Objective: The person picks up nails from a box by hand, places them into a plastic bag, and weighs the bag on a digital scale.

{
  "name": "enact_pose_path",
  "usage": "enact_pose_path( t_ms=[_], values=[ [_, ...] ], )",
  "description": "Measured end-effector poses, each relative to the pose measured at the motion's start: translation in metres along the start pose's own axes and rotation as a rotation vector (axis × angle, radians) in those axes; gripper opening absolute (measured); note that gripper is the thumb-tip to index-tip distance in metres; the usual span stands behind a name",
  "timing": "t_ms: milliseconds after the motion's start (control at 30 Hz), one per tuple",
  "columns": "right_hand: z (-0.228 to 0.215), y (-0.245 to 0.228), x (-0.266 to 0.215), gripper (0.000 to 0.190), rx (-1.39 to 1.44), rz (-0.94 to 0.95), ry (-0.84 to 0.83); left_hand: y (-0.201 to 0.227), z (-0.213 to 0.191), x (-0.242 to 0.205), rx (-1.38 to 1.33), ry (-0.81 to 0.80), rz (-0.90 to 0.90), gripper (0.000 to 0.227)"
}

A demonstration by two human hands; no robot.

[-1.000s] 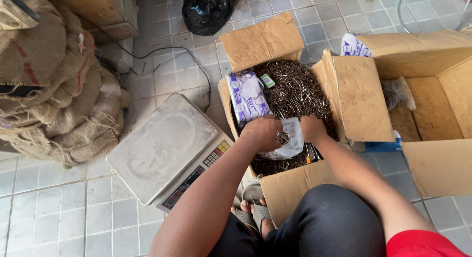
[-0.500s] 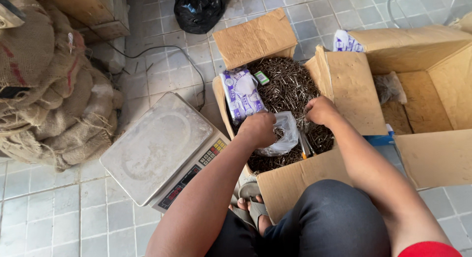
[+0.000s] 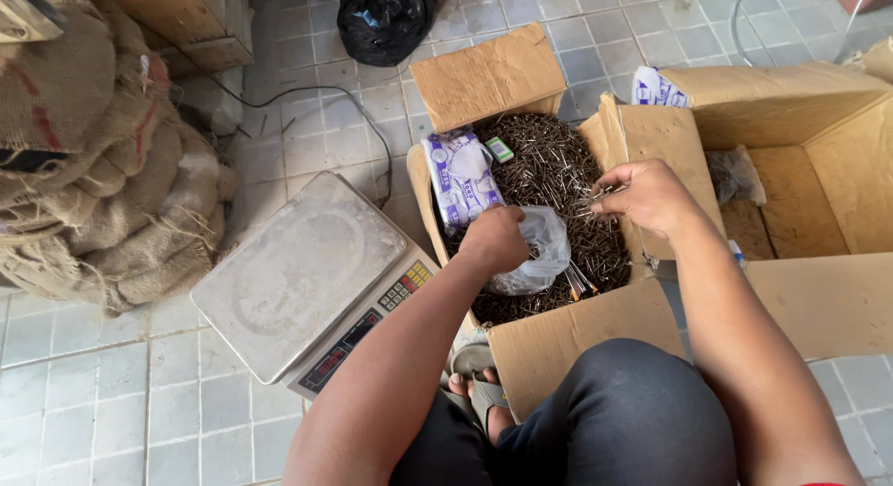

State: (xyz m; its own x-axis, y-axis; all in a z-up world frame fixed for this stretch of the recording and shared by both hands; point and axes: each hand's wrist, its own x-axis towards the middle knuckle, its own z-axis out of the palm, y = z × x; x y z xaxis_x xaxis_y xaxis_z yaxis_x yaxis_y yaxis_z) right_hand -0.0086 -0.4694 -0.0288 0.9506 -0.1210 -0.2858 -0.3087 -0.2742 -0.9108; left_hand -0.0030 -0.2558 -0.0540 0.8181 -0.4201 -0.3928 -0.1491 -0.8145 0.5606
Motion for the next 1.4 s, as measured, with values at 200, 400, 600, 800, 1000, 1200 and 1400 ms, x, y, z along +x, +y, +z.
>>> enact_pose_path(
  t_ms=[200, 400, 600, 800, 1000, 1200, 1400],
  values=[
    [0.028, -0.067, -0.049, 0.024, -0.067, 0.066, -0.082, 0.001, -0.004, 0.001, -0.1, 0.008, -0.015, 0.052],
    [0.071, 0.013, -0.004, 0.031, -0.58, -0.005, -0.064, 0.004, -0.014, -0.009, -0.133, -0.011, -0.008, 0.052],
    [0.098, 0.021, 0.004, 0.032, -0.699, 0.052, -0.148, -0.004, 0.0, 0.011, -0.144, -0.022, 0.013, 0.052],
    [0.092, -0.026, -0.026, 0.025, -0.665, -0.004, -0.192, -0.003, -0.006, 0.0, -0.121, -0.023, 0.03, 0.051],
    [0.056, -0.011, 0.006, 0.02, -0.465, -0.03, 0.071, -0.004, -0.014, -0.002, -0.071, -0.034, 0.054, 0.049],
    [0.055, 0.088, 0.05, 0.03, -0.71, 0.215, 0.027, -0.002, -0.016, -0.002, -0.068, -0.047, 0.077, 0.049],
    [0.075, 0.134, 0.046, 0.084, -0.965, 0.035, -0.109, -0.002, -0.014, -0.002, -0.083, -0.049, 0.085, 0.049]
  ],
)
